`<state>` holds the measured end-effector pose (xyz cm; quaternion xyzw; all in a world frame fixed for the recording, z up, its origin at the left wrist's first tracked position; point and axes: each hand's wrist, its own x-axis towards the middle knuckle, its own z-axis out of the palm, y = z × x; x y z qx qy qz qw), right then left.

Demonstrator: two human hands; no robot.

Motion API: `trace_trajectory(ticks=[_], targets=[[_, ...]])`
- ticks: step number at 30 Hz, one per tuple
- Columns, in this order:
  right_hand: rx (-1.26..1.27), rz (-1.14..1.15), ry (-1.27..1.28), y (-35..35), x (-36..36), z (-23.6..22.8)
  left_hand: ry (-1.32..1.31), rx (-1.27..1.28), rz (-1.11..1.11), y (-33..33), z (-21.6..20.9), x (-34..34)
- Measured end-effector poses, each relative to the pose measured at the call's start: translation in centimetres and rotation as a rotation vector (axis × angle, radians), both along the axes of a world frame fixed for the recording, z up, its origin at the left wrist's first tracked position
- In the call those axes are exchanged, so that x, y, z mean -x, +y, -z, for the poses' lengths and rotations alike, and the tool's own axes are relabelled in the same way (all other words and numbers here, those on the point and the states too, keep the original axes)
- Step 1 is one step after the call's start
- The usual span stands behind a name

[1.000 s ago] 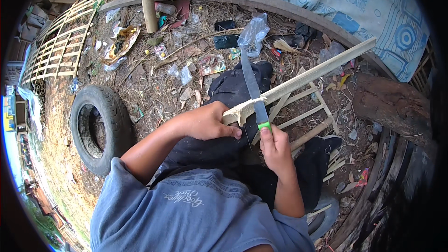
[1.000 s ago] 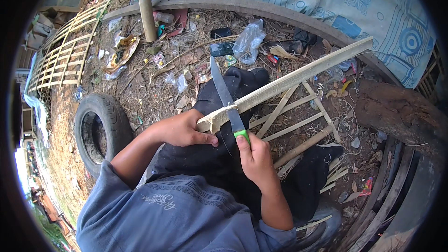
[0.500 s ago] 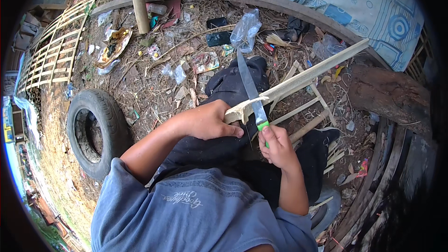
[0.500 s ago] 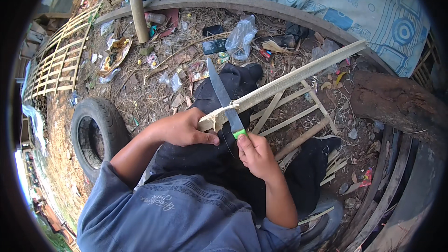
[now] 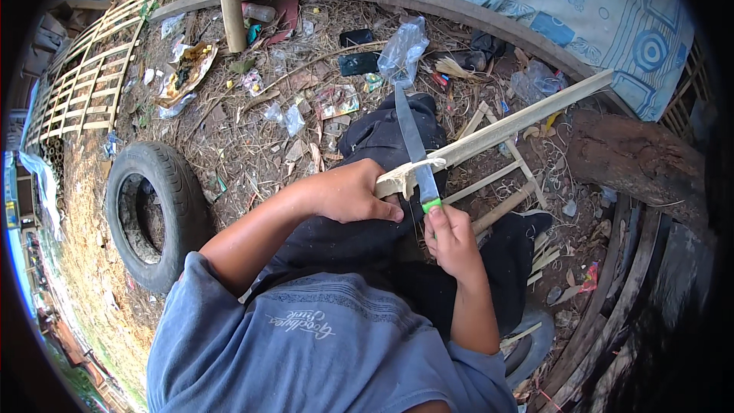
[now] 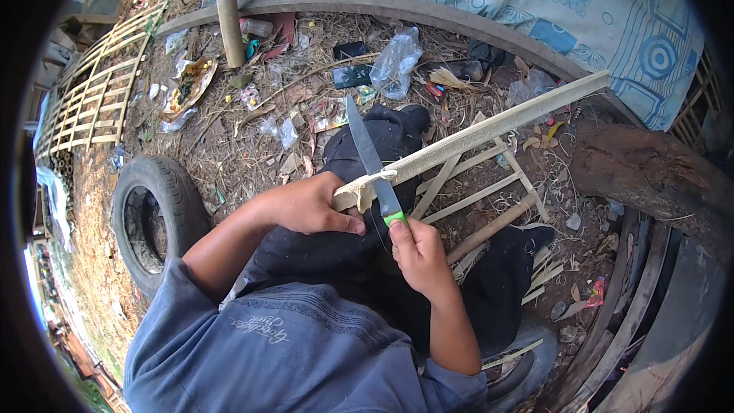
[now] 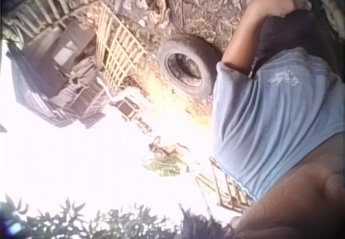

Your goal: The person shaves a piece of bamboo with a knife, removing thin strips of wood. They hold the piece by hand and against their leg while moving the blade along the wood, turning the item to reach different sides.

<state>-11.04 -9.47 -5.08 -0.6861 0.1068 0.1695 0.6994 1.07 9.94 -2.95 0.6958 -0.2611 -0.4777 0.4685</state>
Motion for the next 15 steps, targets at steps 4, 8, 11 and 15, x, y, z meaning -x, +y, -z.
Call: trace_trajectory(ticks=[4,8,11,15], targets=[[-0.339,-0.105,0.268,-2.1,-0.7,0.0,0.167,-0.173,0.009,-0.8,-2.3,-0.4],[-0.377,-0.13,0.312,-2.3,-0.9,0.0,0.168,-0.186,0.008,-0.8,-2.2,-0.3],[-0.432,-0.136,0.321,-2.3,-0.8,0.2,0.175,-0.186,0.015,-0.8,-2.2,-0.4],[-0.632,-0.136,0.341,-1.6,-0.5,0.5,-0.047,0.086,-0.003,0.1,0.6,0.3]])
